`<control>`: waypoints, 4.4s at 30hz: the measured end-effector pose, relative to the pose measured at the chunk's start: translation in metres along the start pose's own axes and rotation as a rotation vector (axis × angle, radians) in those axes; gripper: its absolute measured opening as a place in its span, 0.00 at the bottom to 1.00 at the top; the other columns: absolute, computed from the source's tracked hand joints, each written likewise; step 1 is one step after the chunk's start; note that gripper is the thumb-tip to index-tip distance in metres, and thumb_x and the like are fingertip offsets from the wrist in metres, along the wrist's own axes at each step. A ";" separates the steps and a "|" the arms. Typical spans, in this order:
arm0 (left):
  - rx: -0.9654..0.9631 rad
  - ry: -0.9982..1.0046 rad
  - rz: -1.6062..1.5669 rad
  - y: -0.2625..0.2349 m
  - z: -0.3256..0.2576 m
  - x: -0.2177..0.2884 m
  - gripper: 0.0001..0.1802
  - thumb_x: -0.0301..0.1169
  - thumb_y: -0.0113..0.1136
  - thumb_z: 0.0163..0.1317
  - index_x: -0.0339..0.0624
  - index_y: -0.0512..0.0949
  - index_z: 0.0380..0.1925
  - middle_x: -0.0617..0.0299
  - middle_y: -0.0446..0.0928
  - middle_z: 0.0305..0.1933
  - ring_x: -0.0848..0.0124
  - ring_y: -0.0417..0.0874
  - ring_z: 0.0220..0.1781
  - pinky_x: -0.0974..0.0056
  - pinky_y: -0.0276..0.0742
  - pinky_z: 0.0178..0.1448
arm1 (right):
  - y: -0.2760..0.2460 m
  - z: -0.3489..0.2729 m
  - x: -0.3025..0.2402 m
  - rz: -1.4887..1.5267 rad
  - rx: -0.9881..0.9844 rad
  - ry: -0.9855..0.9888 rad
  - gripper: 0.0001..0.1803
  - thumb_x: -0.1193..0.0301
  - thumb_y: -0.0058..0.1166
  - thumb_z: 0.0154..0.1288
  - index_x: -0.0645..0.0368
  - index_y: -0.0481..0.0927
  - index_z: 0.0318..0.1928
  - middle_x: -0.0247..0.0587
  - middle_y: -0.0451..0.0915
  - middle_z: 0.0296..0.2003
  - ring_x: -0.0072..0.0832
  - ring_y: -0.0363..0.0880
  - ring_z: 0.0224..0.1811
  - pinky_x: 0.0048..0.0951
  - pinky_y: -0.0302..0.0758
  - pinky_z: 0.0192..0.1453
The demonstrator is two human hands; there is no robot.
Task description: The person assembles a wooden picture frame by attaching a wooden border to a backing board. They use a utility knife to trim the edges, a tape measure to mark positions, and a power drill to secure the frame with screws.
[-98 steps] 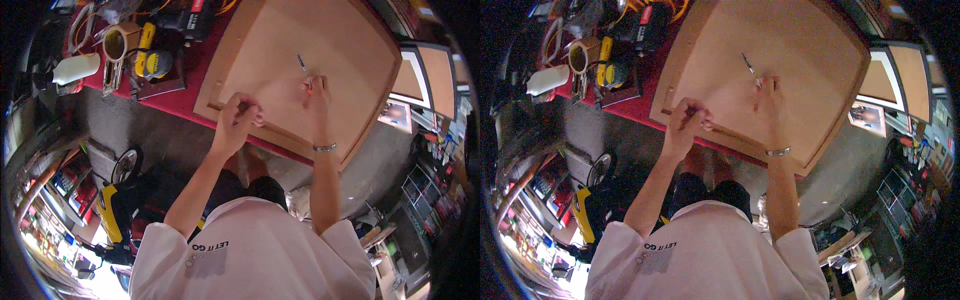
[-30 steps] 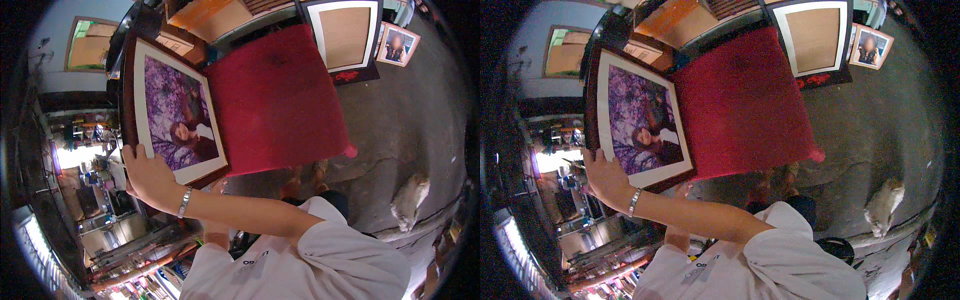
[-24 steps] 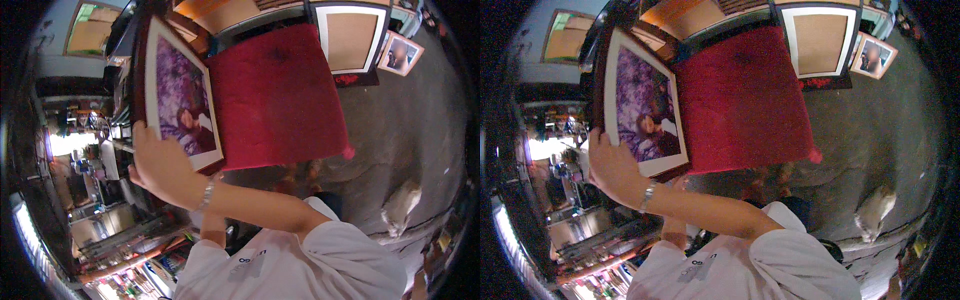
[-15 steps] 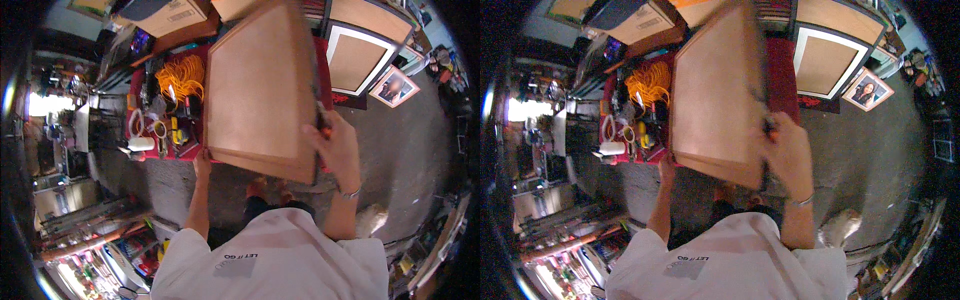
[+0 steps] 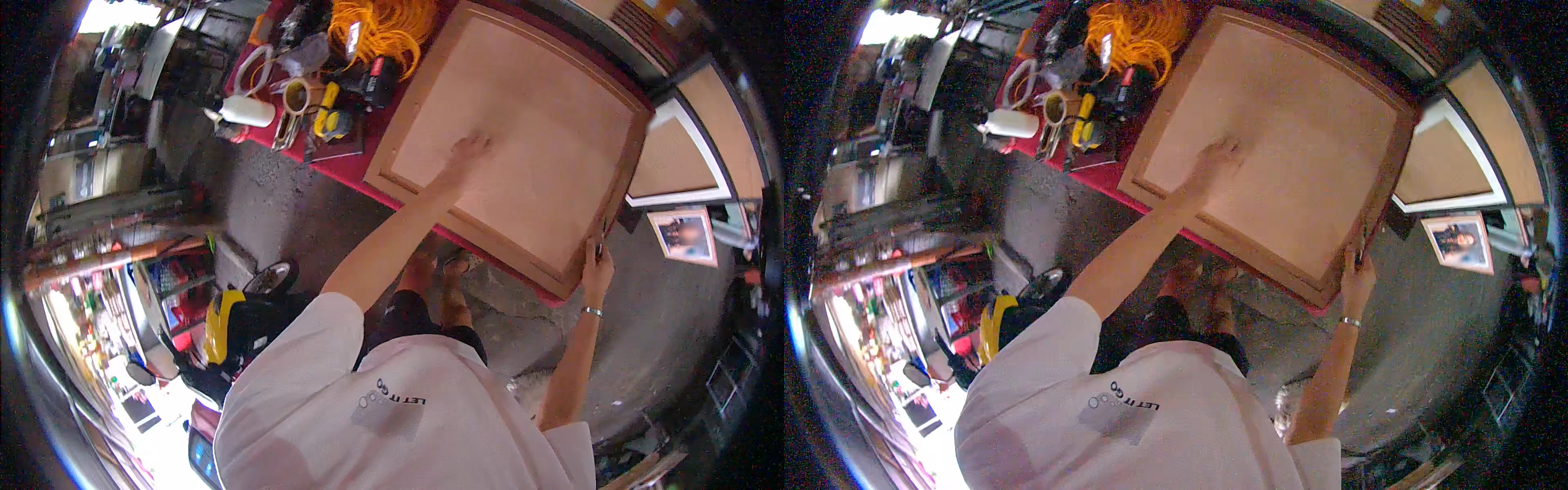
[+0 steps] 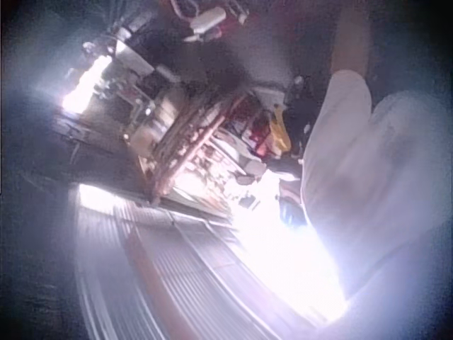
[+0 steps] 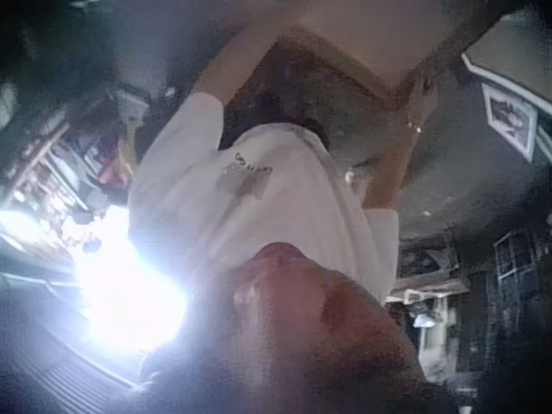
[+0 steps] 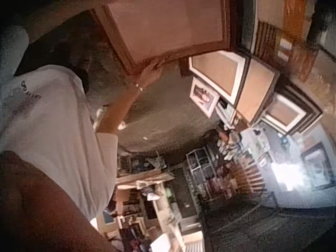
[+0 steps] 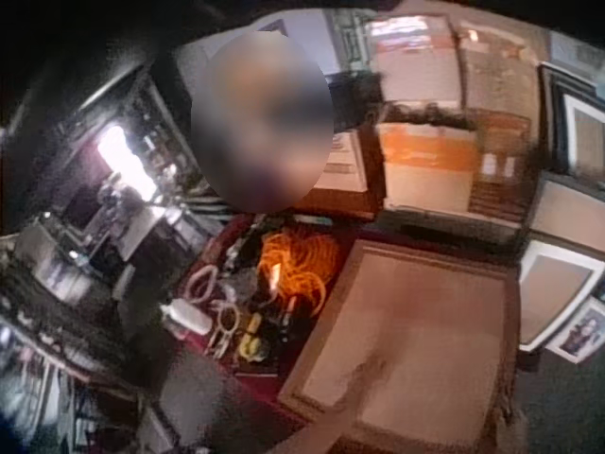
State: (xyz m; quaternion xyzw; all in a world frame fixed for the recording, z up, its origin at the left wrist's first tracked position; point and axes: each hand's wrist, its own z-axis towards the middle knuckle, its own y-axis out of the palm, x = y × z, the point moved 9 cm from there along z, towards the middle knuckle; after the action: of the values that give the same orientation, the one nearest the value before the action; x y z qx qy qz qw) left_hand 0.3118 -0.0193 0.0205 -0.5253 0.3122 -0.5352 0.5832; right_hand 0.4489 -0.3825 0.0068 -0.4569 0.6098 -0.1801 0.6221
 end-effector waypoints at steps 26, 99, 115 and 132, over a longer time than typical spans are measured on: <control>0.654 -0.906 -0.616 -0.252 -0.158 -0.242 0.29 0.42 0.66 0.61 0.39 0.73 0.59 0.52 0.78 0.56 0.51 0.80 0.57 0.53 0.80 0.55 | 0.069 -0.113 -0.197 0.823 -0.203 0.359 0.08 0.72 0.52 0.72 0.65 0.79 0.40 0.32 0.80 0.28 0.17 0.76 0.29 0.21 0.73 0.29; 0.375 -0.817 -0.435 -0.118 -0.202 -0.227 0.45 0.28 0.79 0.47 0.38 0.59 0.61 0.52 0.72 0.54 0.64 0.80 0.51 0.62 0.80 0.55 | 0.019 -0.148 0.044 0.339 0.024 0.493 0.20 0.57 0.59 0.70 0.57 0.75 0.52 0.30 0.77 0.34 0.14 0.67 0.21 0.18 0.64 0.18; 0.229 -0.541 -0.473 -0.036 -0.149 -0.023 0.41 0.37 0.77 0.46 0.40 0.65 0.59 0.53 0.69 0.55 0.51 0.70 0.60 0.46 0.62 0.66 | 0.004 -0.152 0.030 0.262 0.227 0.377 0.13 0.68 0.55 0.72 0.61 0.75 0.51 0.28 0.74 0.30 0.13 0.68 0.24 0.18 0.68 0.25; 0.128 -0.531 -0.454 -0.035 -0.146 -0.017 0.44 0.35 0.82 0.46 0.39 0.63 0.58 0.53 0.64 0.56 0.59 0.69 0.58 0.52 0.66 0.68 | 0.031 -0.196 -0.109 -0.126 -0.336 0.006 0.27 0.71 0.54 0.68 0.47 0.70 0.67 0.47 0.77 0.30 0.46 0.79 0.24 0.44 0.76 0.26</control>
State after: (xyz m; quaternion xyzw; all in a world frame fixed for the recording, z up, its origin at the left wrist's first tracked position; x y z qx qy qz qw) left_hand 0.1620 -0.0396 0.0131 -0.6644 -0.0093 -0.5145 0.5421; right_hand 0.2369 -0.3495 0.0791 -0.5914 0.6031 -0.1156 0.5226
